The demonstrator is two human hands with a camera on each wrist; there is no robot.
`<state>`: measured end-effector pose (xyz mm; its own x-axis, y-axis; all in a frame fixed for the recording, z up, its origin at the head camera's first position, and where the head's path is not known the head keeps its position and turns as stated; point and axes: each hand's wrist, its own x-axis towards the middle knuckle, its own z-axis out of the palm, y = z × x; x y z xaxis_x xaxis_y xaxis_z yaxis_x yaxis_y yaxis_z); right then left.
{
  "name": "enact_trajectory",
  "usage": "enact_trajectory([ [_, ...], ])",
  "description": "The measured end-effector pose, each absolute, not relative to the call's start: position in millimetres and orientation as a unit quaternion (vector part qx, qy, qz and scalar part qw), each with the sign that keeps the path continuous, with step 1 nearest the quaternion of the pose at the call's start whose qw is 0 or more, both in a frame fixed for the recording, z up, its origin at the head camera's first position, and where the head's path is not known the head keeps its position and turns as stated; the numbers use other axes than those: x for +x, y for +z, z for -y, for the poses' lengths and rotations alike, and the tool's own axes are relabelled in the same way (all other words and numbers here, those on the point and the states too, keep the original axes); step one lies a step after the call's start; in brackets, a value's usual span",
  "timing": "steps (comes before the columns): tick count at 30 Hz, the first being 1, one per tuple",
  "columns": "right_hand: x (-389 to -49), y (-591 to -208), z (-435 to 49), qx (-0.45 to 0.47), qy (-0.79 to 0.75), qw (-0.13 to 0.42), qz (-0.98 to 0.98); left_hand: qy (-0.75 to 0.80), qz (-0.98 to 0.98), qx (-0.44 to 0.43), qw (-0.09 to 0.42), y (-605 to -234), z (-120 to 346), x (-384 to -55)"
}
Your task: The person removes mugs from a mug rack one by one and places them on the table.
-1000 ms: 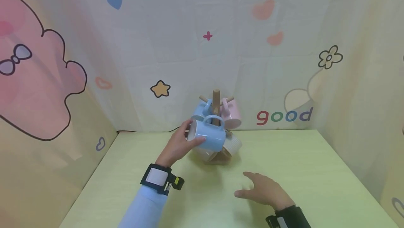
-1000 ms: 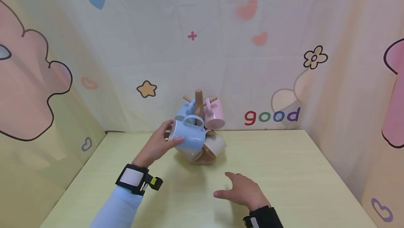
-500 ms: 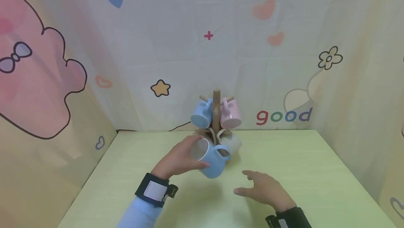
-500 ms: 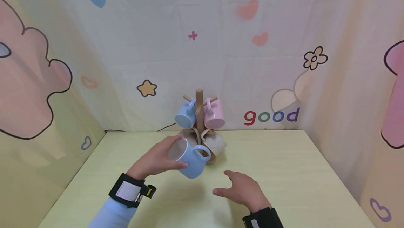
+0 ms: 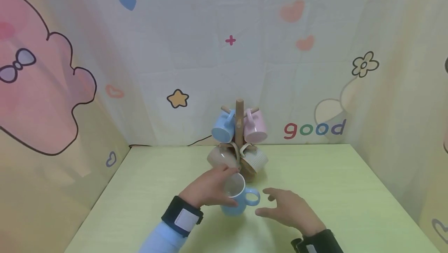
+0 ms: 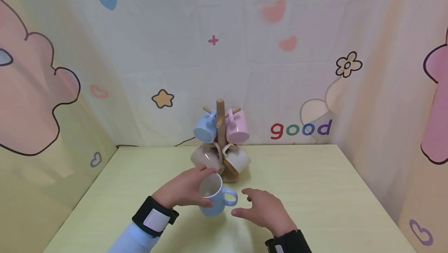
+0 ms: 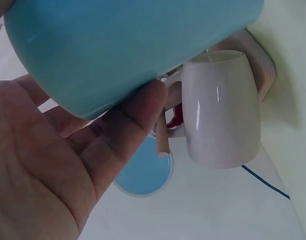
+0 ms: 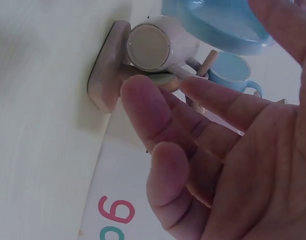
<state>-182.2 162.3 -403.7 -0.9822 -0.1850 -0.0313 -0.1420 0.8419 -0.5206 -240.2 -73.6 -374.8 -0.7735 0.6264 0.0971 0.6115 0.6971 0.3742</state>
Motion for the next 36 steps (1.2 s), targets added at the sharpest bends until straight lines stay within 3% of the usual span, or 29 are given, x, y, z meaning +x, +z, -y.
enact_trajectory([
  [13,-179,-410,-147,-0.205,-0.260,0.047,-0.943,0.127,-0.916,0.380,0.018,-384,53,-228],
  [22,-178,-420,-145,-0.231,-0.271,0.055,-0.933,0.114,-0.908,0.404,0.017,-387,46,-223],
  [30,-174,-423,-144,-0.231,-0.343,0.097,-0.906,0.097,-0.901,0.422,-0.010,-389,44,-219],
  [36,-174,-425,-145,-0.225,-0.348,0.080,-0.906,0.111,-0.901,0.419,-0.001,-390,44,-220],
])
